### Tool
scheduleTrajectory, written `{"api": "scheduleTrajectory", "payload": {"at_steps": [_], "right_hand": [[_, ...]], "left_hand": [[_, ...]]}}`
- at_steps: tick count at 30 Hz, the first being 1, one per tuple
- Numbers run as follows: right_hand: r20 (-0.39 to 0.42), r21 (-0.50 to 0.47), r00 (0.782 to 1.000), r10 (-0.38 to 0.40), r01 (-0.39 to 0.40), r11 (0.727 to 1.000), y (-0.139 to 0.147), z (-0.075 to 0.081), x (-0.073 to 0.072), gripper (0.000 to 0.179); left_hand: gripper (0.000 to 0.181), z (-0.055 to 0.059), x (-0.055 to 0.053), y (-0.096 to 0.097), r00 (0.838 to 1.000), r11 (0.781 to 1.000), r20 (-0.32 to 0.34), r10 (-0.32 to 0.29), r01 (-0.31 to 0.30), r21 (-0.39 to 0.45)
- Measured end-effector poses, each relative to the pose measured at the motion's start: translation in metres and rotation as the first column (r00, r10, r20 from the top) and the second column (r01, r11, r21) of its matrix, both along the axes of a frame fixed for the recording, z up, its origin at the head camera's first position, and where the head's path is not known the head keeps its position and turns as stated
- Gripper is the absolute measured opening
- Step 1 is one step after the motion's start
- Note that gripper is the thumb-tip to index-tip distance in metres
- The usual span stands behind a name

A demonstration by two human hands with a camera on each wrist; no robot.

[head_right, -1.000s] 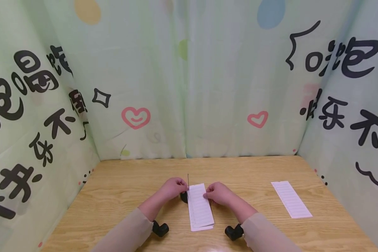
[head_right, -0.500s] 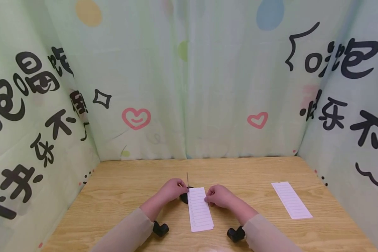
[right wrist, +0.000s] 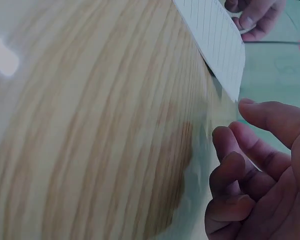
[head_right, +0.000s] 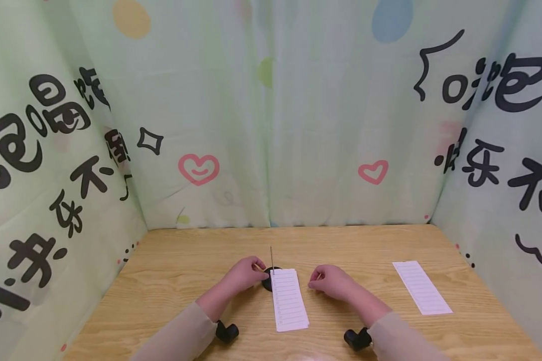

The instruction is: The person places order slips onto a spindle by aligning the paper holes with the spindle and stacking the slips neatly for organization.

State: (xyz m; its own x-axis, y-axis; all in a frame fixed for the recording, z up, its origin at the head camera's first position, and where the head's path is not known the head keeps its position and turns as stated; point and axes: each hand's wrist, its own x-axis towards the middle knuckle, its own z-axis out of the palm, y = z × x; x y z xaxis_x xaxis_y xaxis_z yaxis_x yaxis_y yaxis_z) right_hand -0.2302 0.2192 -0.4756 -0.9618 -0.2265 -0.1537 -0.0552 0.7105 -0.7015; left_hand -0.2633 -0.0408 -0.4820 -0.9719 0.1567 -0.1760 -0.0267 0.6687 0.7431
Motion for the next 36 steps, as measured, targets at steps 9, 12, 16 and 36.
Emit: {"api": "scheduleTrajectory", "payload": {"at_steps": [9, 12, 16, 36], "right_hand": [[0.008, -0.047, 1.0, 0.002, -0.001, 0.999, 0.037, 0.004, 0.005, 0.017], [0.016, -0.039, 1.0, -0.01, 0.011, 0.999, 0.05, 0.006, 0.008, 0.022], [0.016, -0.036, 1.0, -0.021, 0.022, 0.999, 0.069, 0.008, 0.011, 0.027], [-0.061, 0.056, 0.995, -0.075, 0.079, 0.995, 0.159, 0.011, 0.019, 0.041]], "left_hand": [[0.03, -0.003, 0.001, -0.002, 0.999, 0.998, 0.003, -0.039, 0.039, -0.038], [0.032, -0.006, 0.0, -0.003, 0.998, 0.998, -0.001, -0.059, 0.059, -0.034], [0.034, -0.008, -0.001, -0.003, 0.998, 0.997, -0.004, -0.067, 0.067, -0.036], [0.04, -0.007, 0.0, -0.002, 0.996, 0.995, 0.0, -0.087, 0.087, -0.053]]}}
